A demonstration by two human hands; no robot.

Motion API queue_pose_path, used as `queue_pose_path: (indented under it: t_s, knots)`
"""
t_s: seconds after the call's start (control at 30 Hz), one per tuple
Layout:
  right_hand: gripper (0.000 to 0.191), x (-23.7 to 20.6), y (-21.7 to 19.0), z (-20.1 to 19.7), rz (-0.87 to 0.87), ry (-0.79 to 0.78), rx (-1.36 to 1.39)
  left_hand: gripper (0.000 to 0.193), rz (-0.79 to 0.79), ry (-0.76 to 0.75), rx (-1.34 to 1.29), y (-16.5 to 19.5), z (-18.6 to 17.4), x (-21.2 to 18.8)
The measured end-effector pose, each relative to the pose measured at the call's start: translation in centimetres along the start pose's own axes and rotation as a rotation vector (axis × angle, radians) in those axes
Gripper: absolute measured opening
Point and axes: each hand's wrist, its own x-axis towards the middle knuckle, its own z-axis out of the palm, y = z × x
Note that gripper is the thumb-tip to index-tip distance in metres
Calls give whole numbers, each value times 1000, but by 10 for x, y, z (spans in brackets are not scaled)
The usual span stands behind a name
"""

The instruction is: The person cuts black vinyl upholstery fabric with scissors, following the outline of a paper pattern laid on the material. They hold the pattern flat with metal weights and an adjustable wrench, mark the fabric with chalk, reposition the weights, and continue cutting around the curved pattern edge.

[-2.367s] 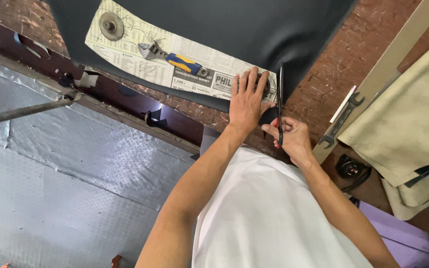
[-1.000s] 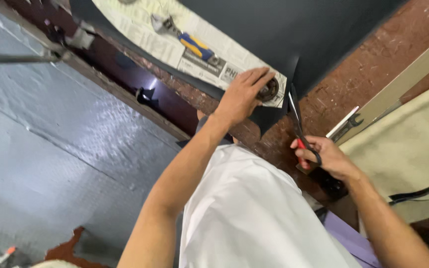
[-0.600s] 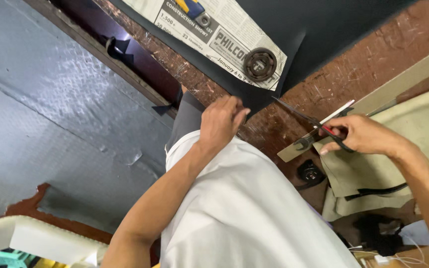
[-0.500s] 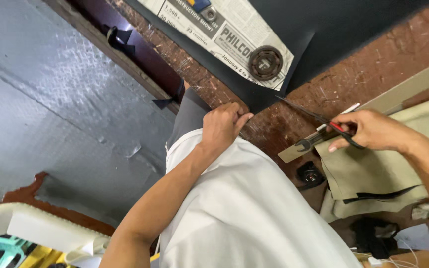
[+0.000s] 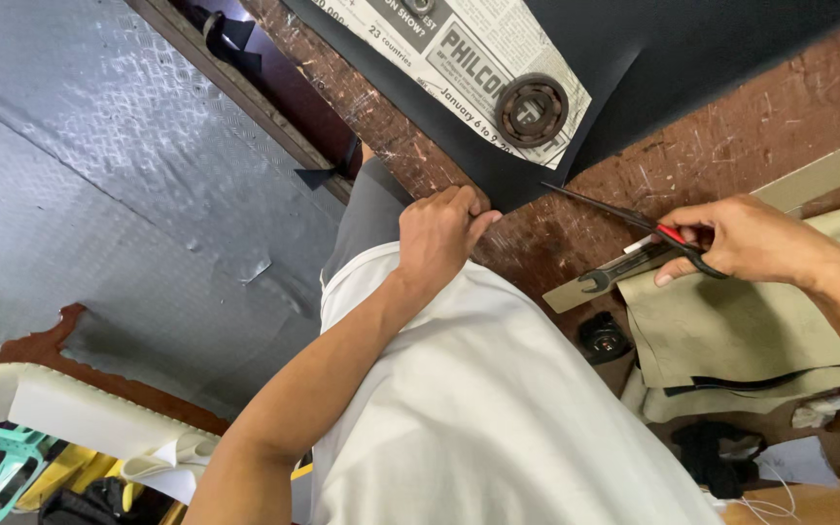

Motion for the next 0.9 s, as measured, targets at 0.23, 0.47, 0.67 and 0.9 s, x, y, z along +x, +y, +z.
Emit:
queue_pose_path:
  t_s: [0.23,0.47,0.67,0.9]
  knots:
    - [68,4,6,0,-18,3,45,34,18,2,19,-1,0,0]
    - [68,4,6,-2,-26,10,43,33,11,2,16,-1,1,1]
    - [60,3,6,2,-34,-9,58,33,16,9,24,-1,1,1]
    - [62,-3,-4,4,-47,29,96,34,22,-5,13,-2,0,1]
